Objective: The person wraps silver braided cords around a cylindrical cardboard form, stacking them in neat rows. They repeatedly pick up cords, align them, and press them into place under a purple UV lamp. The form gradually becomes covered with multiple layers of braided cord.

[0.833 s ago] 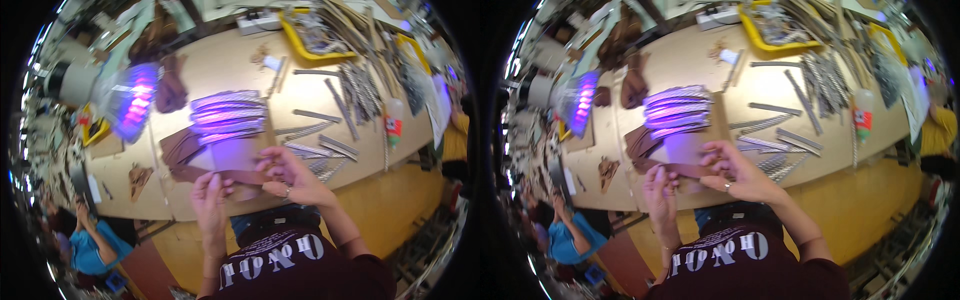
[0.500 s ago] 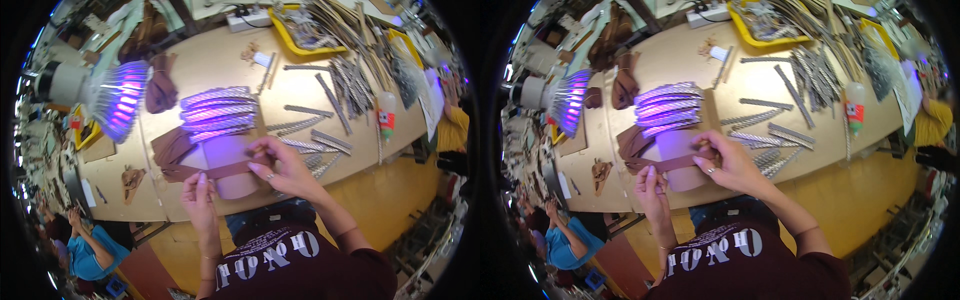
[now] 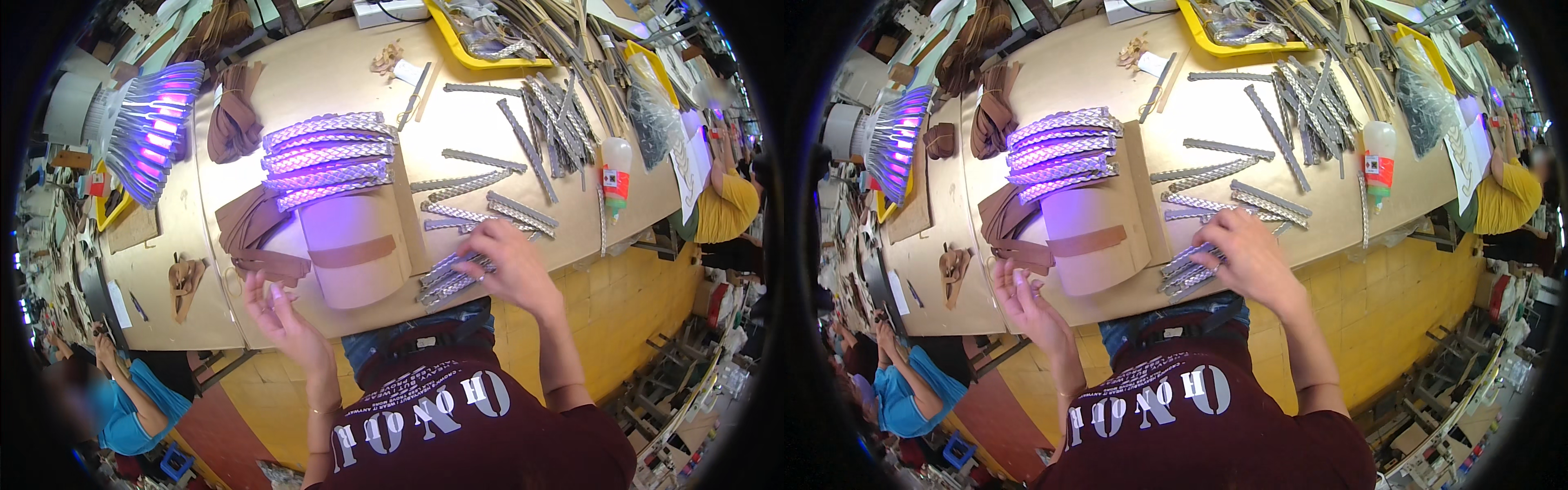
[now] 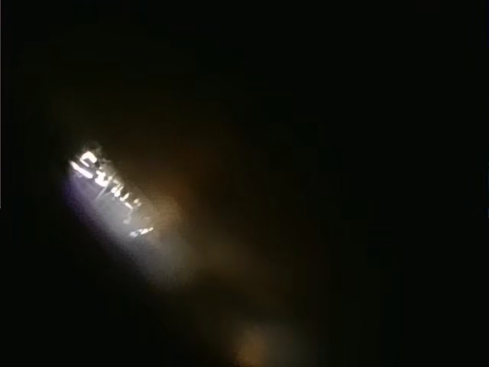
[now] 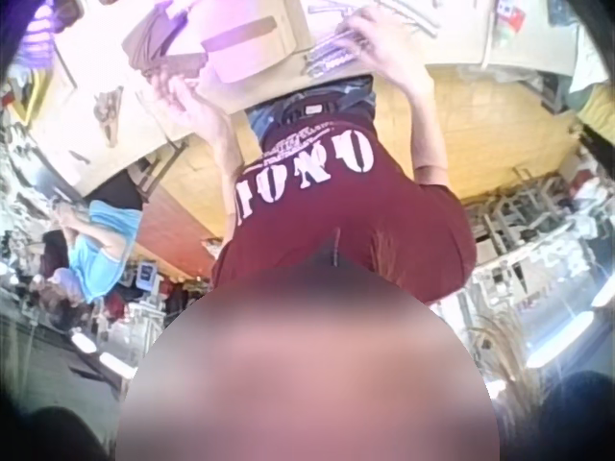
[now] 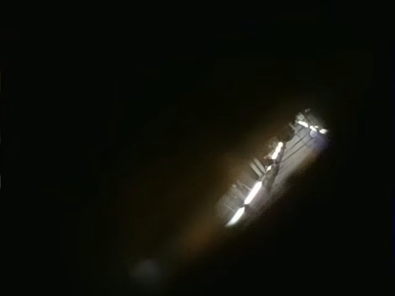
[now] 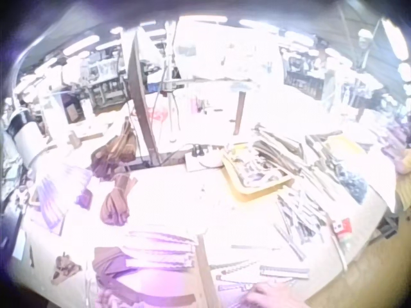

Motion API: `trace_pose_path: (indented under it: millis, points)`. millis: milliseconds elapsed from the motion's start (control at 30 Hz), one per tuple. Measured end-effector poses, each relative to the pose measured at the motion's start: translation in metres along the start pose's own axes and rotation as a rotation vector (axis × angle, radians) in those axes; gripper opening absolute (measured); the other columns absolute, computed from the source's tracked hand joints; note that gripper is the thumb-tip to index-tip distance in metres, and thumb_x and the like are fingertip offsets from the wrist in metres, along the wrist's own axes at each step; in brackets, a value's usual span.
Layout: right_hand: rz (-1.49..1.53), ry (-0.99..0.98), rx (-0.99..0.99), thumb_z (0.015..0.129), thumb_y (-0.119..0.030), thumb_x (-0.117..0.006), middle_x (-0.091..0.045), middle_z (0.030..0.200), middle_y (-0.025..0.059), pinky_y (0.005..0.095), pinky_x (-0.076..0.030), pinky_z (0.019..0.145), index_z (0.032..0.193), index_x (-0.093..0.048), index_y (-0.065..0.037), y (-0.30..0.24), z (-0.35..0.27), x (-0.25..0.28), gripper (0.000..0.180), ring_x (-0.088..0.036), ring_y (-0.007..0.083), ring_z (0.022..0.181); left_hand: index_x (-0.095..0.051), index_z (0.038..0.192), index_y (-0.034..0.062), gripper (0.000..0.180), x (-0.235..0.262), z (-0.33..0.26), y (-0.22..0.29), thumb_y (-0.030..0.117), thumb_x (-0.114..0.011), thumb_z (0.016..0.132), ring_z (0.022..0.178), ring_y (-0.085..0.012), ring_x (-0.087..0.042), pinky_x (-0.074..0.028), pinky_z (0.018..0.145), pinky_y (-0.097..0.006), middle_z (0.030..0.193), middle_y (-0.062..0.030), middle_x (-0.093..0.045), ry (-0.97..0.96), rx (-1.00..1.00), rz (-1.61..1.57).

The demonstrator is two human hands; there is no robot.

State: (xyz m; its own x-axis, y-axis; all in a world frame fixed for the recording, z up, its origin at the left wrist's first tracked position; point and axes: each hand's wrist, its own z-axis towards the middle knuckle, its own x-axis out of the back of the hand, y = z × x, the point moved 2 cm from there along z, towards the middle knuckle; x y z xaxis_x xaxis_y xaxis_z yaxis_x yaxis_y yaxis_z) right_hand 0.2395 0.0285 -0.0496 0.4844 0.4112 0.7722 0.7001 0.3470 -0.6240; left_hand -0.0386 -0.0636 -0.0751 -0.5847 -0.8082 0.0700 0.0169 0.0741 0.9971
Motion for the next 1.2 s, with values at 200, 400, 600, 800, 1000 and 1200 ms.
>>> trace_pose_path:
  millis: [200,400,600,800,1000,1200]
  points:
    - [-0.093,-0.091,0.068,0.087,-0.021,-0.067,-0.057,0.096,0.0074,0.0392,-0.038,0.086,0.095,-0.066,-0.009,-0.017,0.003,-0.034,0.014,-0.053,0.0260,0.098,-0.059,0.114,0.0037,0.024,0.008,-0.054,0.020,0.010,-0.061,0.091,0.094,-0.0195,-0.059,-0.047,0.079,-0.034,0.119,-0.0113,-0.060,-0.498,-1.084,0.280]
    - [-0.090,-0.066,0.110,0.088,-0.020,-0.065,-0.059,0.090,0.0058,0.0379,-0.036,0.088,0.093,-0.062,-0.009,-0.006,0.004,-0.029,0.013,-0.053,0.0273,0.097,-0.064,0.120,0.0069,0.038,-0.044,-0.097,-0.024,0.020,-0.068,0.085,0.117,-0.0237,-0.057,-0.045,0.094,-0.038,0.127,-0.0102,-0.061,-1.023,-1.024,0.590]
    - [0.884,0.116,-0.248,0.101,-0.016,-0.055,-0.068,0.093,0.0100,0.0336,-0.049,0.083,0.112,-0.049,-0.008,0.024,0.016,-0.010,0.015,-0.064,0.0191,0.087,-0.059,0.127,0.0053,0.049,-0.062,-0.101,-0.046,0.028,-0.070,0.085,0.130,-0.0251,-0.048,-0.038,0.104,-0.040,0.140,-0.0128,-0.053,-1.038,-0.981,0.764]
    - [1.326,0.818,-0.281,0.100,-0.004,-0.049,-0.060,0.122,0.0206,0.0351,-0.057,0.089,0.132,-0.032,-0.007,0.057,0.039,0.032,0.036,-0.067,0.0274,0.104,-0.059,0.127,0.0044,0.047,-0.063,-0.103,-0.049,0.029,-0.067,0.088,0.130,-0.0252,-0.049,-0.038,0.103,-0.040,0.141,-0.0123,-0.052,-1.017,-0.996,0.774]
    - [1.262,0.949,-0.238,0.094,0.008,-0.051,-0.052,0.131,0.0214,0.0349,-0.056,0.092,0.136,-0.027,-0.007,0.036,0.055,0.057,0.051,-0.064,0.0314,0.112,-0.066,0.118,0.0098,0.038,-0.061,-0.098,-0.035,0.027,-0.072,0.084,0.129,-0.0250,-0.049,-0.038,0.103,-0.039,0.139,-0.0151,-0.053,-0.960,-1.026,0.647]
    - [1.290,0.784,-0.125,0.094,0.008,-0.050,-0.051,0.131,0.0219,0.0346,-0.056,0.094,0.140,-0.026,-0.007,-0.018,0.070,0.041,0.054,-0.062,0.0330,0.115,-0.072,0.105,0.0121,0.026,-0.047,-0.078,0.017,0.020,-0.076,0.081,0.105,-0.0195,-0.064,-0.042,0.081,-0.030,0.125,-0.0088,-0.064,-0.861,-1.229,0.369]
